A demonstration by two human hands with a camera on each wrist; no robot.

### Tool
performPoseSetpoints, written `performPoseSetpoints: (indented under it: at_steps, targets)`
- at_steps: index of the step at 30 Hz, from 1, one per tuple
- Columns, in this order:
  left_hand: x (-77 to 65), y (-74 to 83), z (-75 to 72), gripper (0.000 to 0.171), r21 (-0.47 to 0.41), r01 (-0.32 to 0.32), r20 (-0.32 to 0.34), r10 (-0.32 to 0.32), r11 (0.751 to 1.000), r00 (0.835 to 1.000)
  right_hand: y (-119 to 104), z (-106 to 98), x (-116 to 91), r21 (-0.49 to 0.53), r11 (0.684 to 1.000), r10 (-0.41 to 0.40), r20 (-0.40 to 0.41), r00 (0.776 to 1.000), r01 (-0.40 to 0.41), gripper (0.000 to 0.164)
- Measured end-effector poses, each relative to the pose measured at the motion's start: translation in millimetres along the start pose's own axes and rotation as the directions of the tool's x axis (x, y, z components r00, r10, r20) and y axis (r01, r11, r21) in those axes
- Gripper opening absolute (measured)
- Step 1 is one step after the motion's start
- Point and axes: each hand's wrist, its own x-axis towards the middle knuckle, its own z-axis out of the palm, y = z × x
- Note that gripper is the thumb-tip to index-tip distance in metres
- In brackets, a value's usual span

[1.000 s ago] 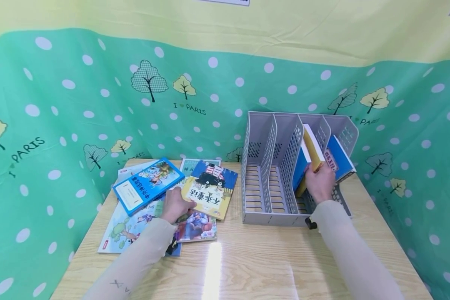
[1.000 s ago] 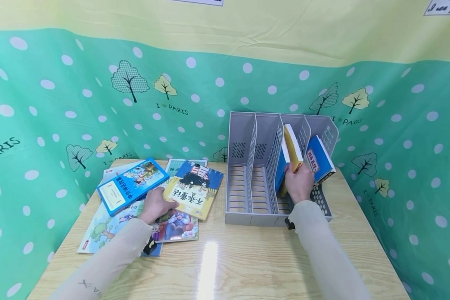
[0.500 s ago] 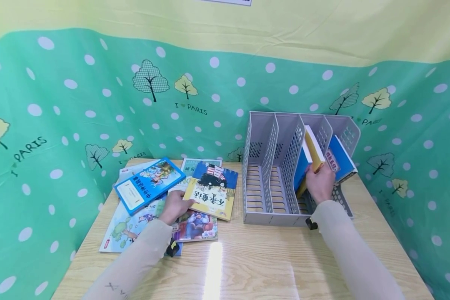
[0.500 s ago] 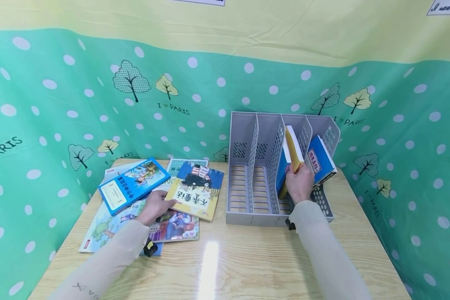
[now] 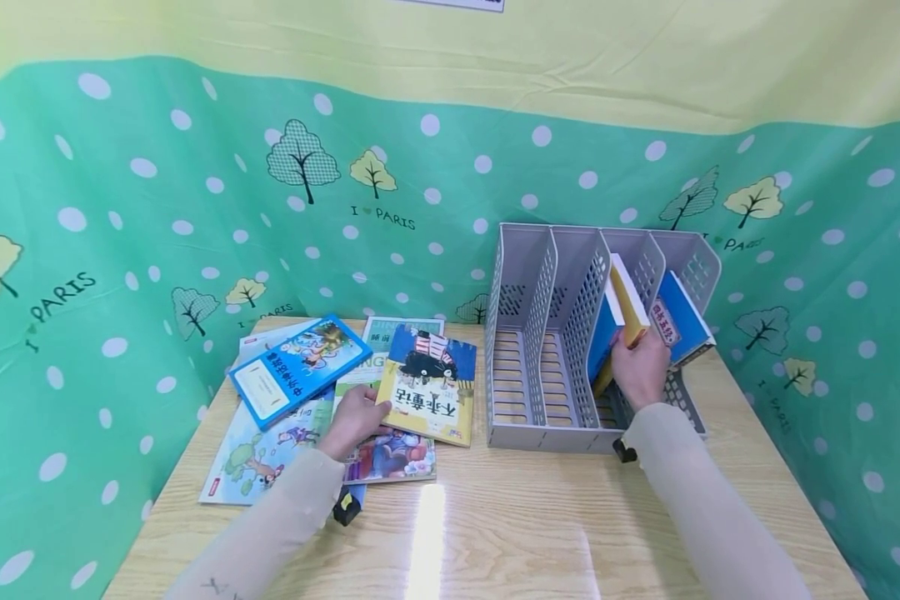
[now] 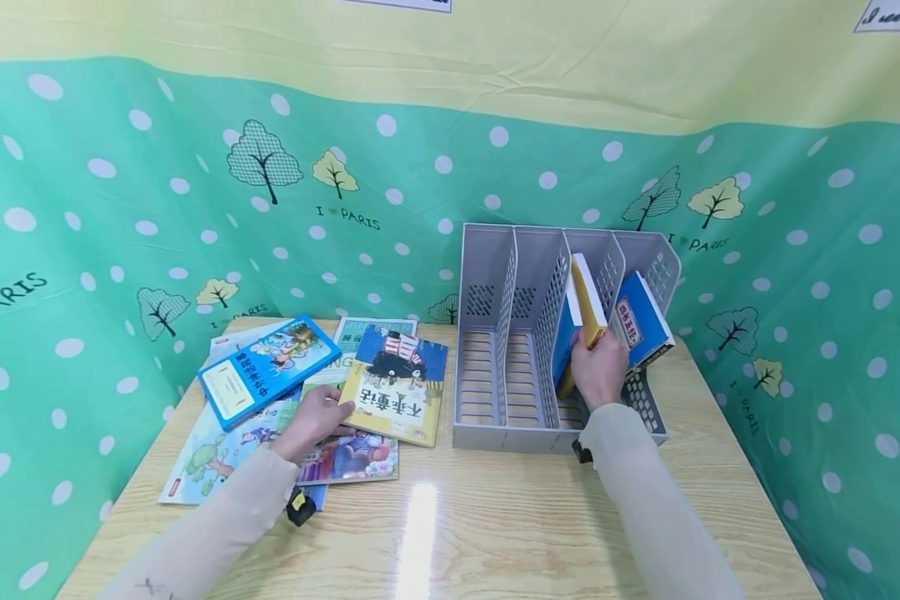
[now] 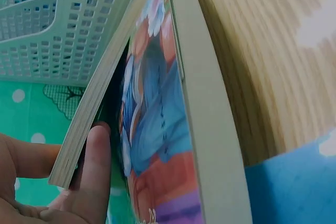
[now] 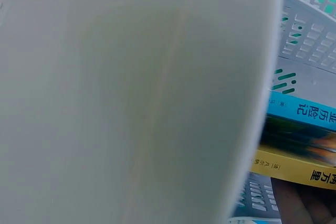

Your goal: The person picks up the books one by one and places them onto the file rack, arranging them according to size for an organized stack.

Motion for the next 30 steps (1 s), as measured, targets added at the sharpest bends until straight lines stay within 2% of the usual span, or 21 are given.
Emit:
performPoseSetpoints:
  at_steps: [11,17,23,30]
  targets:
    - [-7.8,-4.0,2.6,0.021,-0.122,0.000,0.028,0.003,0.993,1.000,3.8,2.3,0.2,-0.015,1.000,-0.017,-0.003,1.000,0.017,0.038]
    - [-9.4,-7.0,4.1,0.022,-0.187,-0.005,0.022,0.009,0.982,1.000,5.0,1.4,1.5,-0.014,1.000,-0.009,0.040,0.999,0.010,0.038]
    - [-13.2,-7.9,6.8,0.025,-0.236,0.000,0.015,0.004,0.972,1.000,7.2,-1.8,2.3,-0.014,0.999,-0.036,0.091,0.995,0.037,0.041]
    - [-18.2,-6.6,8.3,0.025,-0.325,-0.004,0.022,0.012,0.946,1.000,11.1,-11.6,-1.8,-0.008,0.998,-0.057,0.151,0.987,0.059,0.060]
